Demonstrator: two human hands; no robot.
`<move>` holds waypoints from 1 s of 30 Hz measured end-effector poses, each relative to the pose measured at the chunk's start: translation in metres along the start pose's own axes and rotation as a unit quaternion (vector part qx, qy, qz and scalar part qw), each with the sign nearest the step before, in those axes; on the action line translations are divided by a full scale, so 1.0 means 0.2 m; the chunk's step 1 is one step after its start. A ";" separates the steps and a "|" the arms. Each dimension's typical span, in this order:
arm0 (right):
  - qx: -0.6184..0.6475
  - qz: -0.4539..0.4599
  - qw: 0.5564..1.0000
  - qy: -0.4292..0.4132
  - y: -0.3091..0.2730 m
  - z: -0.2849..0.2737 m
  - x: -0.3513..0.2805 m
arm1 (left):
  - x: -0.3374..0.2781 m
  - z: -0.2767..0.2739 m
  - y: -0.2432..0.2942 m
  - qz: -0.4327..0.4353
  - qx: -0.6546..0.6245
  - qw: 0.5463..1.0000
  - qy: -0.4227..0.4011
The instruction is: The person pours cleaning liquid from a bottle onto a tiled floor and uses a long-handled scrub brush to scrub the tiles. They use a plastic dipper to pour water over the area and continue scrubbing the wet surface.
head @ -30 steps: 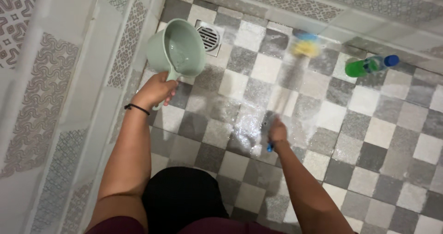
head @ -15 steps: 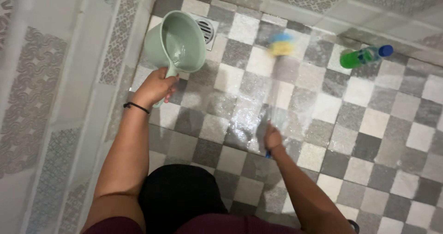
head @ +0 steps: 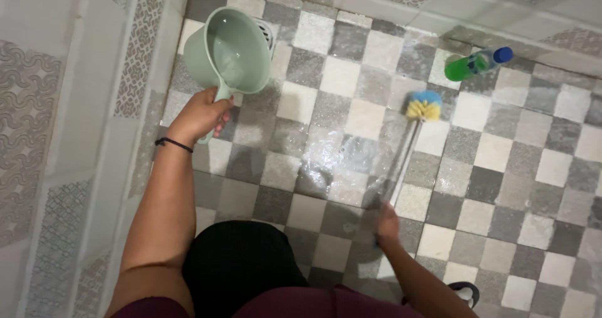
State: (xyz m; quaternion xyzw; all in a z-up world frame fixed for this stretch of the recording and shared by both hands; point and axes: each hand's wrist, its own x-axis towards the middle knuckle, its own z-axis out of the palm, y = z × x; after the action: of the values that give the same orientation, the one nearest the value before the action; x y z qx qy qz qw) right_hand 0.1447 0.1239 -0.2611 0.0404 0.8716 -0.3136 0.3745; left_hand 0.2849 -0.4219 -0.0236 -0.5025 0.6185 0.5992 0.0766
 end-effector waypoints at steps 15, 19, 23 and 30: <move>-0.027 0.010 0.999 -0.030 -0.67 0.28 0.29 | 0.01 -0.05 -0.05 -0.012 -0.006 1.000 0.028; -0.149 -0.053 0.978 -0.137 -0.89 0.37 0.32 | 0.02 -0.07 -0.05 -0.015 -0.002 0.999 0.041; -0.251 -0.116 0.931 -0.238 -1.00 0.48 0.37 | 0.02 -0.07 -0.03 -0.021 -0.013 0.998 0.050; -0.132 -0.109 0.982 -0.082 -0.56 0.27 0.53 | 0.05 -0.05 -0.04 -0.010 -0.006 0.999 0.034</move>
State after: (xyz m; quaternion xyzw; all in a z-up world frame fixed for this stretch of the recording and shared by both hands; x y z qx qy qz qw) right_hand 0.0684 -0.0134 -0.3038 -0.1303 0.8711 -0.2366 0.4101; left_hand 0.2905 -0.4338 -0.0325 -0.5296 0.6118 0.5847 0.0586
